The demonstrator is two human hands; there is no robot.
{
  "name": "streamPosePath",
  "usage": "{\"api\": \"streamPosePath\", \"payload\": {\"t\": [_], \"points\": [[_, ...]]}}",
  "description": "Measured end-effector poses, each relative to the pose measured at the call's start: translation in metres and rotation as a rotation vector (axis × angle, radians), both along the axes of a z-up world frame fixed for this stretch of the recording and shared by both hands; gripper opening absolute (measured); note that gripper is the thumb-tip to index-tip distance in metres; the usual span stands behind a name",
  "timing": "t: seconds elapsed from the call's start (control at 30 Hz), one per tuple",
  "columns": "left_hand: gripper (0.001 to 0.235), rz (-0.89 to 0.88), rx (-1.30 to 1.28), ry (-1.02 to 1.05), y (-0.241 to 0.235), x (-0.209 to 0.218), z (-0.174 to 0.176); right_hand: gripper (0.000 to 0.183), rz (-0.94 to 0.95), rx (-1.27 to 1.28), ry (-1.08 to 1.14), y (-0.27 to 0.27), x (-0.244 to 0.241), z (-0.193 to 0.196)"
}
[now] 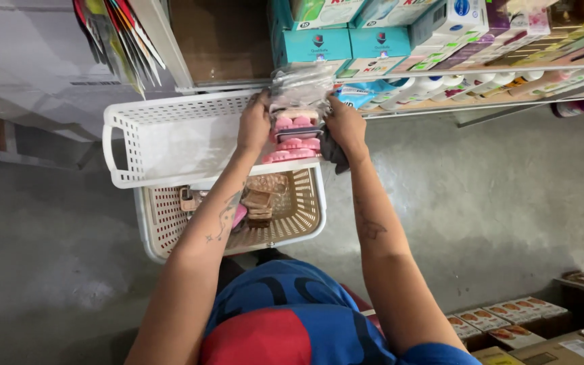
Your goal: Wiping dust off packaged phone cases with a cloth and placing them into a shopping basket.
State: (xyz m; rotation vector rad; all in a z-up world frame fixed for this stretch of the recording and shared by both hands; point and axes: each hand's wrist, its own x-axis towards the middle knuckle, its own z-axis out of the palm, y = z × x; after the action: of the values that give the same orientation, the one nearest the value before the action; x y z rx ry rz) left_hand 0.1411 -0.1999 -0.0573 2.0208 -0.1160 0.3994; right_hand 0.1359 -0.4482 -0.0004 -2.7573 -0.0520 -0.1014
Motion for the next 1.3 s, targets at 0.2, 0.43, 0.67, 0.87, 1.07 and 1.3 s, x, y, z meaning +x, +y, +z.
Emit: {"api": "streamPosePath", "payload": {"t": [0.2, 0.43, 0.67, 0.87, 1.07, 1.3], "points": [[0.045, 0.043, 0.154, -0.14, -0.005, 0.005, -0.016, 0.05, -0.076, -0.005, 0.077, 0.008, 0.0, 0.038], [0.038, -0.071, -0.212, 0.191, 0.01, -0.018, -0.034, 0.053, -0.007, 0.19, 0.16, -0.012, 0.005, 0.011], [0.059, -0.133, -0.114, 0.149, 0.012, -0.022, -0.059, 0.046, 0.026, 0.338, 0.156, -0.017, 0.004, 0.005], [0.053, -0.116, -0.08, 0.408, 0.012, -0.027, -0.022, 0.038, 0.044, 0.416, 0.202, -0.018, -0.007, 0.0], [0.05, -0.126, 0.012, 0.245, 0.035, -0.039, -0.008, 0.041, 0.032, 0.44, 0.096, -0.023, -0.004, -0.028], [0.05, 0.505, 0.539, -0.177, 0.2, -0.087, 0.06, 0.044, -0.025, 0.648, 0.313, -0.02, -0.012, -0.01]]}}
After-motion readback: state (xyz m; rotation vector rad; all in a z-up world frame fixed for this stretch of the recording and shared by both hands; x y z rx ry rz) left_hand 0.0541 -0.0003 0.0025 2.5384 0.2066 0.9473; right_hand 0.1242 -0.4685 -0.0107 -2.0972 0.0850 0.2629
